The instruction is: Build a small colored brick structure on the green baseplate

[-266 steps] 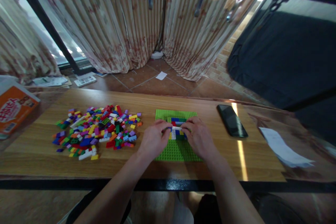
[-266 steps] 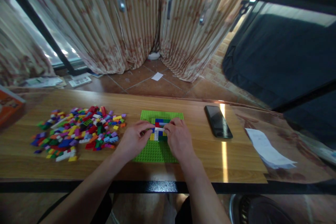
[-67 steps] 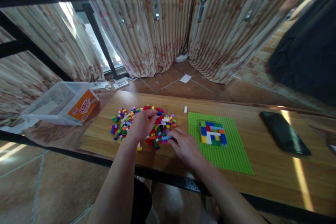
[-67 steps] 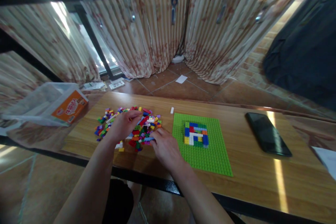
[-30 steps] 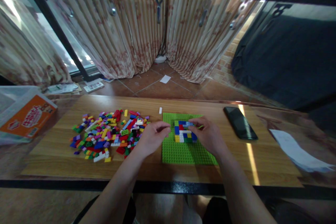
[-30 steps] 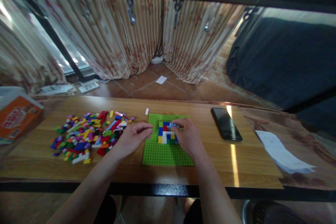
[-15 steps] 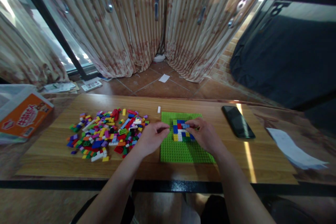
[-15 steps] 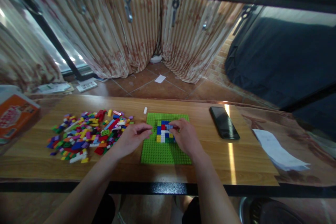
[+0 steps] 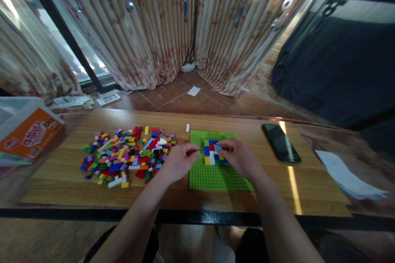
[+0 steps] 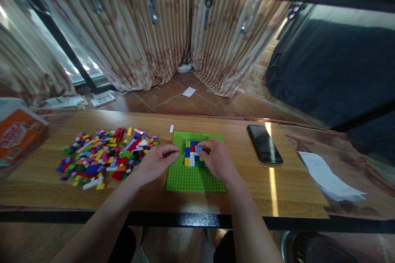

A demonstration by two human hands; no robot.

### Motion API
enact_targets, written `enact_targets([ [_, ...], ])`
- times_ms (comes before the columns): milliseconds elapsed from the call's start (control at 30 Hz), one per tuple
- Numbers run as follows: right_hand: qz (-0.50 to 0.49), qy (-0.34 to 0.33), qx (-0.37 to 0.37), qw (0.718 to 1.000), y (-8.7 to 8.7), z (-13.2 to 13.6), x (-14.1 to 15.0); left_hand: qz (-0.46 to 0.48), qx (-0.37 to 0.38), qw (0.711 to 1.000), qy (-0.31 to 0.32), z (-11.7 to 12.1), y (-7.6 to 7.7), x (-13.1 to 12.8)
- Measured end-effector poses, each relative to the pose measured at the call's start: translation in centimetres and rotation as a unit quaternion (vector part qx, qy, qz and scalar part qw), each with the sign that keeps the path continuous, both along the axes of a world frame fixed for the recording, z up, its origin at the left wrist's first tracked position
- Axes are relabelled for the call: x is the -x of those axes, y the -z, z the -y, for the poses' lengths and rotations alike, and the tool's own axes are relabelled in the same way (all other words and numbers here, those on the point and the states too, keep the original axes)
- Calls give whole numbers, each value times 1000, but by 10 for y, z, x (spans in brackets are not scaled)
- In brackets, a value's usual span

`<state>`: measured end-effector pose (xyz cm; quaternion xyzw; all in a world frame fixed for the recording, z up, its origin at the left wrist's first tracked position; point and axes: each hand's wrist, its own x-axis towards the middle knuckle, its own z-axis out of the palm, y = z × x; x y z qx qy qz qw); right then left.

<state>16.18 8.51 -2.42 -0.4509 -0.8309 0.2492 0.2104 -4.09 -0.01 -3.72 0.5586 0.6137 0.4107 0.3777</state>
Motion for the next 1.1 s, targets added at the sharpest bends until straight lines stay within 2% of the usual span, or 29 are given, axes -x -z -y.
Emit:
enact_targets([
  [200,-21,32,58,998,3,-4,1,-5,6,1000,-2,1,0,0],
  [433,-35,34,63,997,2,-5,0,-11,2,1000,5,2,1,1],
  [567,-66,64,85,992,-1,-6,0,-20,1,1000,4,2,1,1],
  [733,-65,118,79,988,-2,-9,-2,-38,-2,999,11,4,-2,1],
  [1100,11,159,43,986,1,-4,10,-69,16,997,18,6,-12,-2],
])
